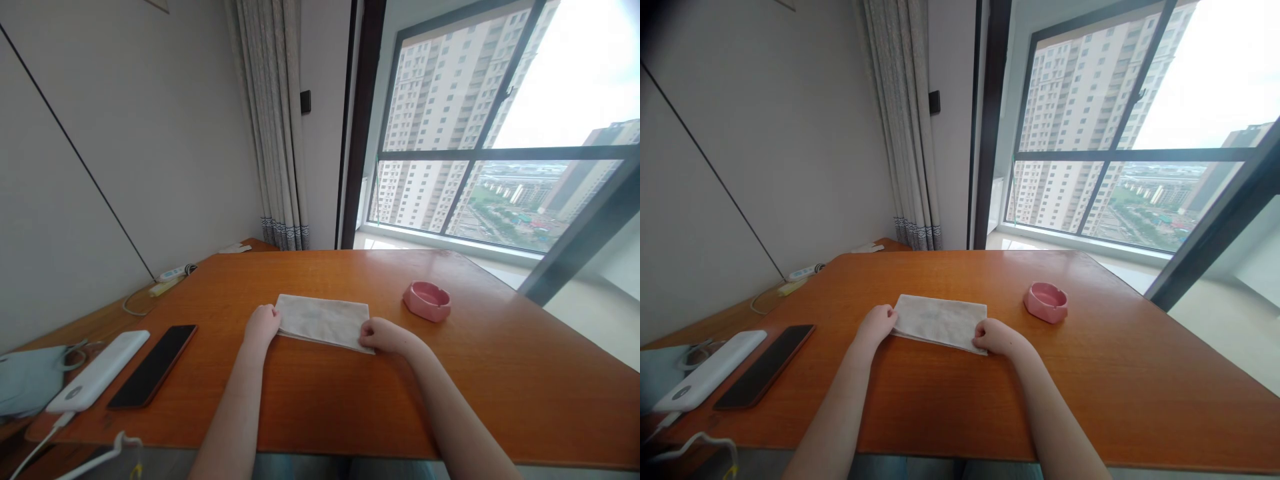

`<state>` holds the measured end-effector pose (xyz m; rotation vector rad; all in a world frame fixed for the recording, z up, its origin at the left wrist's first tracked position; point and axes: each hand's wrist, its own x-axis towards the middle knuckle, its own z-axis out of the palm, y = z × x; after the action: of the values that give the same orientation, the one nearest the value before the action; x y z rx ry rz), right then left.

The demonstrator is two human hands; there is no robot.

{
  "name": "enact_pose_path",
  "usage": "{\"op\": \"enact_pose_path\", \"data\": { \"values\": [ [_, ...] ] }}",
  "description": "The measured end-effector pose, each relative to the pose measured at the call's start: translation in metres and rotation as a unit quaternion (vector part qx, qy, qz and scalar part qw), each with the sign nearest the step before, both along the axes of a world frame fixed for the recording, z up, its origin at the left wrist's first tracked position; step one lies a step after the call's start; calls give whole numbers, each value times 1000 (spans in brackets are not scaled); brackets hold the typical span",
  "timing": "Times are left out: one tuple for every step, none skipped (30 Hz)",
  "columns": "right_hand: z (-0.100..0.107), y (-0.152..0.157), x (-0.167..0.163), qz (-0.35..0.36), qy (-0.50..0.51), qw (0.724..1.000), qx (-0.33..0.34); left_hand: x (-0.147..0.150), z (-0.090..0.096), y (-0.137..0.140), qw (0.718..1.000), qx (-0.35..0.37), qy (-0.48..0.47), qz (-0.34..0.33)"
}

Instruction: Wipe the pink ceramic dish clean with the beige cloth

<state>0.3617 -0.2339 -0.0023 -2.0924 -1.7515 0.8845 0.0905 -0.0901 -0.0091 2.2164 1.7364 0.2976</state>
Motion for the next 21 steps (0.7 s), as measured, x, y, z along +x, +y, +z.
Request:
{"op": "enact_pose_path", "data": {
  "values": [
    [0,1,-1,-14,-18,1000,9,0,-1,0,1000,9,0,3],
    [0,1,-3,-30,-41,999,18,0,-3,0,1000,14,1,6],
    [0,1,-4,-47,-65,996,25,0,-4,0,1000,12,3,7],
    [1,2,-6,-59,-85,994,28,0,-5,0,1000,2,7,6],
    [2,2,-6,-65,-97,993,27,1,-6,0,1000,-12,12,3],
    [2,2,-7,-66,-102,992,22,2,-6,0,1000,-26,17,-1],
    [3,2,-7,-64,-100,993,16,3,-7,0,999,-38,21,-4],
    [3,2,-7,-62,-97,993,12,4,-8,1,999,-45,22,-3],
    [3,2,-7,-62,-95,993,11,4,-8,1,999,-48,20,-1],
    [2,2,-7,-66,-96,993,10,5,-9,2,999,-48,15,3],
    [1,2,-6,-70,-97,993,9,5,-10,3,999,-46,10,7],
    [1,2,-6,-73,-98,992,8,5,-10,4,999,-44,6,11],
    [1,2,-5,-75,-99,992,7,5,-11,5,999,-39,3,14],
    [1,2,-5,-75,-99,992,6,5,-11,6,999,-33,1,16],
    [1,3,-5,-73,-101,992,8,4,-12,6,999,-28,0,17],
    [2,3,-6,-67,-104,992,16,4,-12,7,1000,-23,-2,15],
    [3,4,-8,-57,-108,992,33,4,-11,7,1000,-17,-5,12],
    [4,5,-10,-44,-111,991,59,5,-11,7,1000,-12,-9,9],
    [4,6,-13,-27,-110,989,93,5,-10,7,1000,-8,-14,6],
    [4,7,-17,-8,-104,986,130,6,-10,7,1000,-4,-19,4],
    [3,7,-22,11,-93,983,161,6,-9,7,1000,-1,-22,4]
  ]
}}
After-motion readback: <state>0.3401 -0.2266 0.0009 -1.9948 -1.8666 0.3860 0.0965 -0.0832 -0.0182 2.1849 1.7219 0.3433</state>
